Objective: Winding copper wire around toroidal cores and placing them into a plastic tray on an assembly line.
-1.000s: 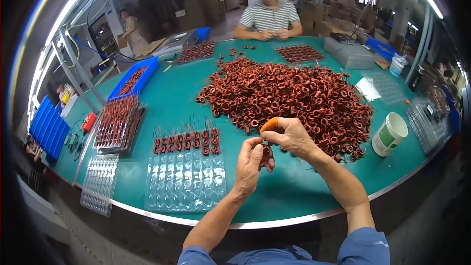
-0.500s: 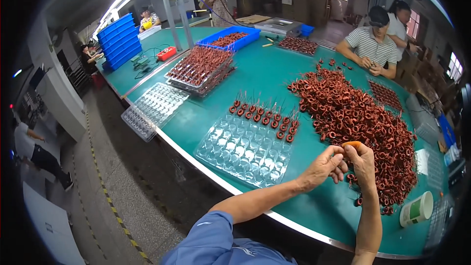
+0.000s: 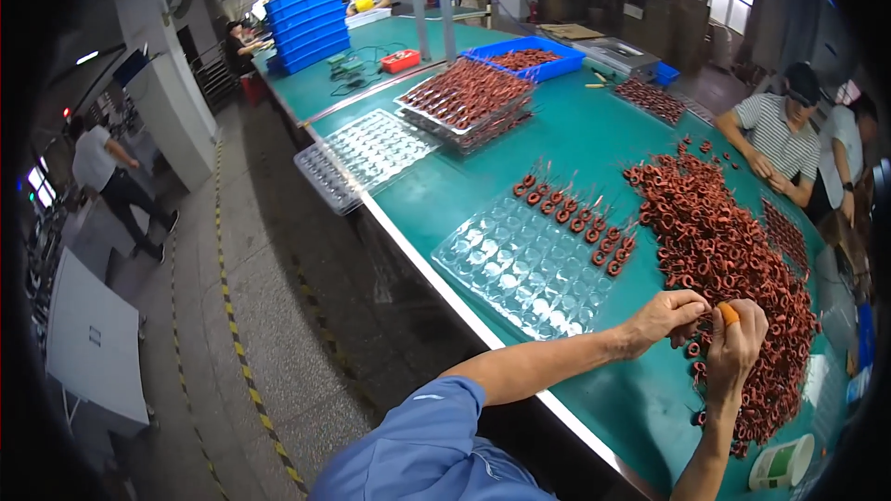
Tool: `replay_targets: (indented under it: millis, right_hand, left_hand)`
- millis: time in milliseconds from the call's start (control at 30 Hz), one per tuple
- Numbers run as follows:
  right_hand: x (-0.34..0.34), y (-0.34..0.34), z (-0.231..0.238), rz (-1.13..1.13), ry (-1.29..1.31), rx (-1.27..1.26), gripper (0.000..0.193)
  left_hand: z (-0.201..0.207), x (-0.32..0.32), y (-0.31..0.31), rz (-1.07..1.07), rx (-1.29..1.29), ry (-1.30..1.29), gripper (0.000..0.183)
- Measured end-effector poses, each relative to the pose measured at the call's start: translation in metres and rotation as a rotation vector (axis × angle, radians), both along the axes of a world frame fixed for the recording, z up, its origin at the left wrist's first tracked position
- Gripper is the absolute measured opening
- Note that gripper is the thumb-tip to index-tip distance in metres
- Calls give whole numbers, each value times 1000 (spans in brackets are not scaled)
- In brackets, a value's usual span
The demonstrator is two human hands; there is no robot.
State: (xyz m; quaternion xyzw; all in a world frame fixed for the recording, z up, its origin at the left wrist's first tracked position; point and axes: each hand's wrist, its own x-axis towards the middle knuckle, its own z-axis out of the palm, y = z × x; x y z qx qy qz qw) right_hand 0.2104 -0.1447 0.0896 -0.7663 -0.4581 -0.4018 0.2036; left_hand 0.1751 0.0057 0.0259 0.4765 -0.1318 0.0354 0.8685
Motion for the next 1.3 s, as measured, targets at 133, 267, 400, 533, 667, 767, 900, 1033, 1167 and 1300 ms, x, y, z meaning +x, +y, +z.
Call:
replay_targets:
  millis: [133, 267, 400, 533, 667, 767, 900, 1033, 1167, 1300]
  right_hand:
    - [-15, 21, -5, 73, -122, -76, 11]
    - [2, 7, -6, 208, 864, 333, 10]
    - [7, 13, 0, 179, 1022, 425, 17]
    - [16, 34, -6, 527, 1546, 656, 16]
    - [32, 11, -28, 527, 1570, 700, 20]
    - [31, -2, -25, 481, 1491, 715, 24]
    - [21, 0, -14, 483, 1412, 616, 26]
    - [27, 12, -17, 534, 1345, 617, 40]
    - [38, -22, -15, 359, 1330, 515, 48]
    - [30, -12, -12, 409, 1404, 378, 39]
  left_hand:
    - [-3, -2, 10, 192, -21, 89, 26]
    - [4, -4, -1, 175, -140, 37, 23]
    - [-1, 4, -2, 276, 34, 49, 24]
    - [17, -17, 15, 348, -7, -21, 24]
    - [15, -7, -1, 196, -67, 68, 20]
    - [18, -9, -12, 135, -28, 43, 26]
    - [17, -16, -4, 159, 50, -30, 31]
    - [10, -16, 7, 306, 158, -68, 29]
    - [14, -2, -6, 259, 76, -132, 29]
    - [9, -4, 2, 266, 56, -110, 30]
